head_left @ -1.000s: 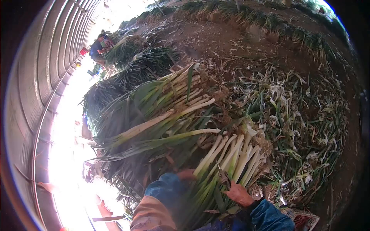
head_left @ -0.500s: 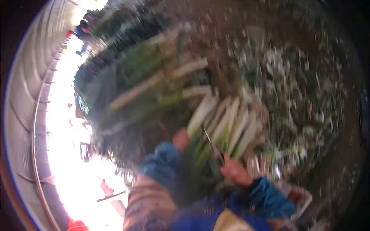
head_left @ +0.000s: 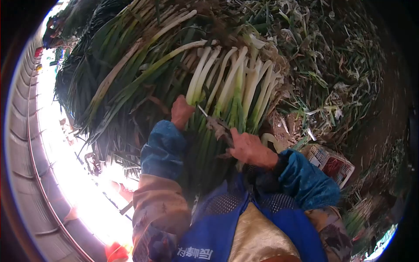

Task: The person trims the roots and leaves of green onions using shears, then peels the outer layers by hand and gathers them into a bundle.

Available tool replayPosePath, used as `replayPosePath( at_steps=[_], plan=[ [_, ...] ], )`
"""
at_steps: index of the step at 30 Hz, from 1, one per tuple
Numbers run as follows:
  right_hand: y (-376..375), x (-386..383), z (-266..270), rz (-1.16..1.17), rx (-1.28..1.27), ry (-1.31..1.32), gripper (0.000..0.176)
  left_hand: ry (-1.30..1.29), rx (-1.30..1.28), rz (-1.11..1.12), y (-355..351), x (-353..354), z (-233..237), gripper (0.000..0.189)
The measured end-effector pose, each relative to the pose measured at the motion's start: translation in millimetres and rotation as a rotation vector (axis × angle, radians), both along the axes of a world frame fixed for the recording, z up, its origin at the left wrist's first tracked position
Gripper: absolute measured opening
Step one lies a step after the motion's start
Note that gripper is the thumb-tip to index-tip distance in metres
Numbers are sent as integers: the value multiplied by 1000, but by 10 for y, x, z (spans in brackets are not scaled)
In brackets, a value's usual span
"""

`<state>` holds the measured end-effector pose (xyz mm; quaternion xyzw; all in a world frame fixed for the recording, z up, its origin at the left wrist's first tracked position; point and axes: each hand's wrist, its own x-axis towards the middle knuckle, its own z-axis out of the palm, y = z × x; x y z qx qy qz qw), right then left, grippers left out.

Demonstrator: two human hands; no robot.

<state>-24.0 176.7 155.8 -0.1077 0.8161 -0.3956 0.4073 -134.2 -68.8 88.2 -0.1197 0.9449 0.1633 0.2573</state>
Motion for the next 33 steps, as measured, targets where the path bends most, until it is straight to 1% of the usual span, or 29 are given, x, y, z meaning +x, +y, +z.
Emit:
replayPosePath(
  at_steps=[2,3,6,7,9,11,12,14,16,17,19,20,22,23,26,29,32,33],
  plan=[
    [7,-35,-114,-31,-8,21,48,-5,-2,3,18,-21,26,41],
    [1,-79,-106,-49,-13,35,48,-8,2,3,24,-48,37,41],
    [41,-7,66,9,-58,-63,46,-41,25,-3,26,-34,18,41],
    [40,-14,43,-6,-37,-34,44,-50,40,-12,-2,-49,-31,41],
    [6,-26,-82,-39,6,31,42,-90,106,-22,-56,-92,-58,40],
    [-8,-208,-335,-123,45,49,40,-164,208,-24,-110,-109,-83,40],
    [-5,-311,-479,-166,63,54,39,-227,257,-8,-137,-113,-141,39],
    [70,-415,-681,-212,35,169,34,-354,353,24,-166,-130,-232,38],
    [118,-503,-699,-250,48,240,31,-310,421,22,-116,-97,-173,36],
    [132,-466,-682,-226,52,210,30,-290,455,22,-101,-79,-142,35],
    [157,-385,-460,-173,59,147,28,-333,487,13,-169,-105,-186,31],
    [151,-401,-459,-176,78,143,28,-349,507,6,-193,-135,-221,29],
    [112,-445,-510,-181,112,135,29,-362,480,48,-186,-115,-147,28],
    [109,-498,-614,-215,102,179,28,-370,462,69,-195,-90,-104,27],
    [124,-794,-948,-302,93,285,26,-423,651,184,-104,-31,155,28],
    [170,-1060,-1128,-345,124,313,25,-458,648,123,-176,-48,170,31],
    [214,-1004,-1095,-372,62,391,29,-529,596,164,-92,35,241,33],
    [226,-933,-1071,-361,60,364,30,-549,652,202,-75,75,238,33]
  ],
)
